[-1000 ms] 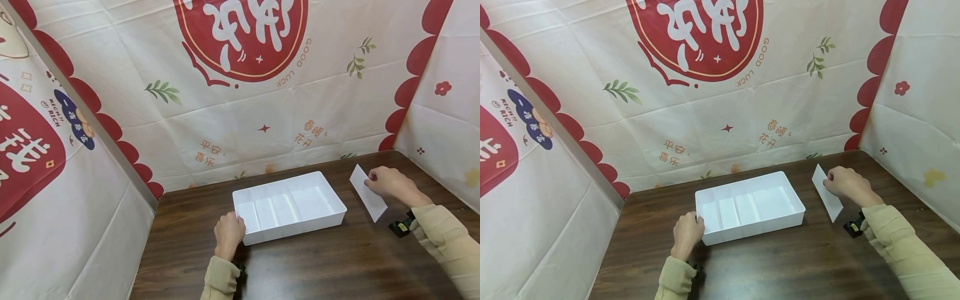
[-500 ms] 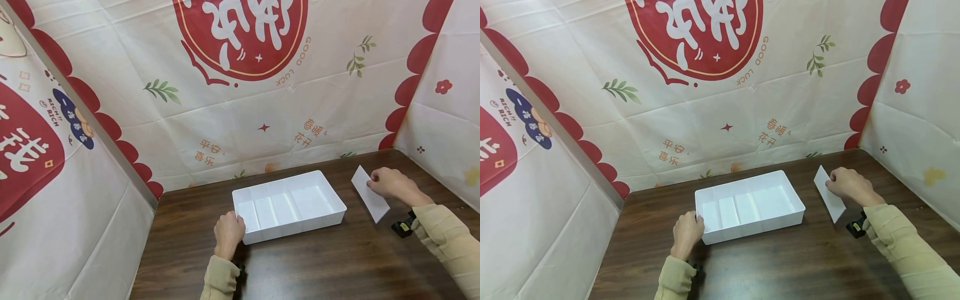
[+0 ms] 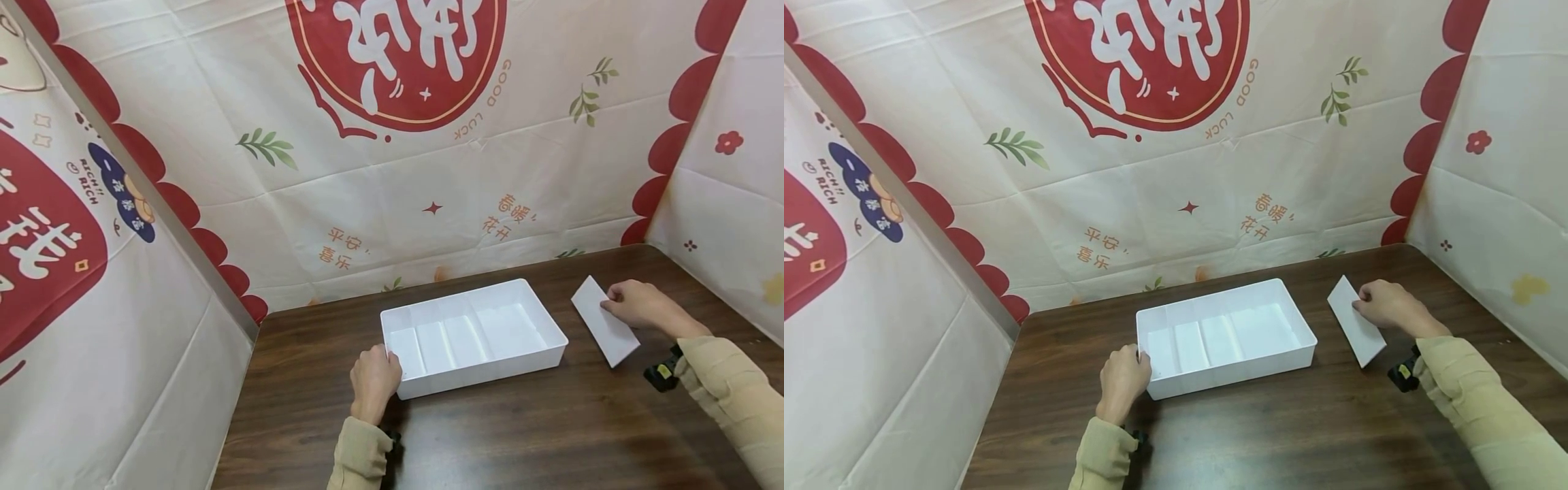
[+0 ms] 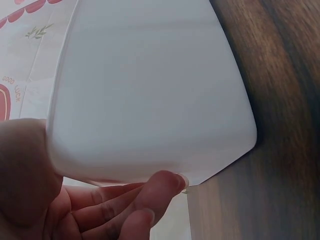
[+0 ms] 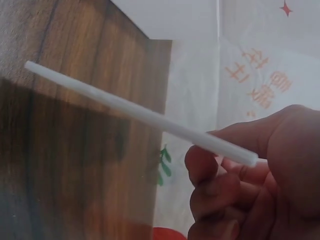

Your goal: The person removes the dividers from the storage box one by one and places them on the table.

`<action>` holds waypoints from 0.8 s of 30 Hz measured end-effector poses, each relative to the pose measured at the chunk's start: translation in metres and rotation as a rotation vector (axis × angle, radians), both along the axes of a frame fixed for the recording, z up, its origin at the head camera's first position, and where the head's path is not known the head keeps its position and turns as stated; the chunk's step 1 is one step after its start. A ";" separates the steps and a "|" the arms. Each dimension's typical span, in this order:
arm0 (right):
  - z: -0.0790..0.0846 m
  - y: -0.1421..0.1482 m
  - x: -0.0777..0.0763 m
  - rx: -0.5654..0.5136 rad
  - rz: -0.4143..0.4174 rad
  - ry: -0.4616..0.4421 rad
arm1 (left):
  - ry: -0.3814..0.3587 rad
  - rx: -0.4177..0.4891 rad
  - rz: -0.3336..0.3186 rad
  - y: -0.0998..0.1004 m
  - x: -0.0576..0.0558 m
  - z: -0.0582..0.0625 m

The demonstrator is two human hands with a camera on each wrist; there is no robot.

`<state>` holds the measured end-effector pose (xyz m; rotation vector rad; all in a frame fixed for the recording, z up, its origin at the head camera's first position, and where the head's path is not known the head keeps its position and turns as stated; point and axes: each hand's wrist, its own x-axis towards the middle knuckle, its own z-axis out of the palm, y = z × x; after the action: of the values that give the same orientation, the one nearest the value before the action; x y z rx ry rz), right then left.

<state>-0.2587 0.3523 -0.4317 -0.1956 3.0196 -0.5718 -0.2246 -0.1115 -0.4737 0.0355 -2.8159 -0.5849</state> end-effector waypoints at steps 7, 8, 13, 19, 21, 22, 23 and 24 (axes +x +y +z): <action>-0.010 0.009 -0.003 -0.032 0.012 0.001 | -0.009 -0.010 0.009 -0.001 0.000 0.000; -0.012 0.010 -0.003 -0.038 0.013 0.001 | -0.009 -0.011 0.010 -0.001 0.000 0.000; -0.019 0.018 -0.004 -0.048 0.027 0.007 | -0.016 -0.013 0.007 -0.001 -0.001 -0.001; -0.026 0.023 -0.005 -0.048 0.016 -0.011 | -0.024 -0.014 0.005 -0.001 -0.001 -0.002; -0.027 0.025 -0.006 -0.048 -0.004 -0.044 | -0.021 -0.015 0.005 -0.001 -0.001 -0.002; -0.028 0.026 -0.006 -0.048 -0.015 -0.060 | -0.019 -0.015 0.005 -0.001 -0.001 -0.002; -0.029 0.027 -0.006 -0.047 -0.027 -0.079 | -0.019 -0.014 0.004 -0.001 -0.002 -0.002; -0.030 0.028 -0.006 -0.046 -0.037 -0.095 | -0.016 -0.014 0.005 -0.001 -0.002 -0.002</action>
<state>-0.2650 0.3802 -0.4614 -0.1111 2.9263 -0.6347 -0.2262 -0.1128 -0.4755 0.0453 -2.8346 -0.5663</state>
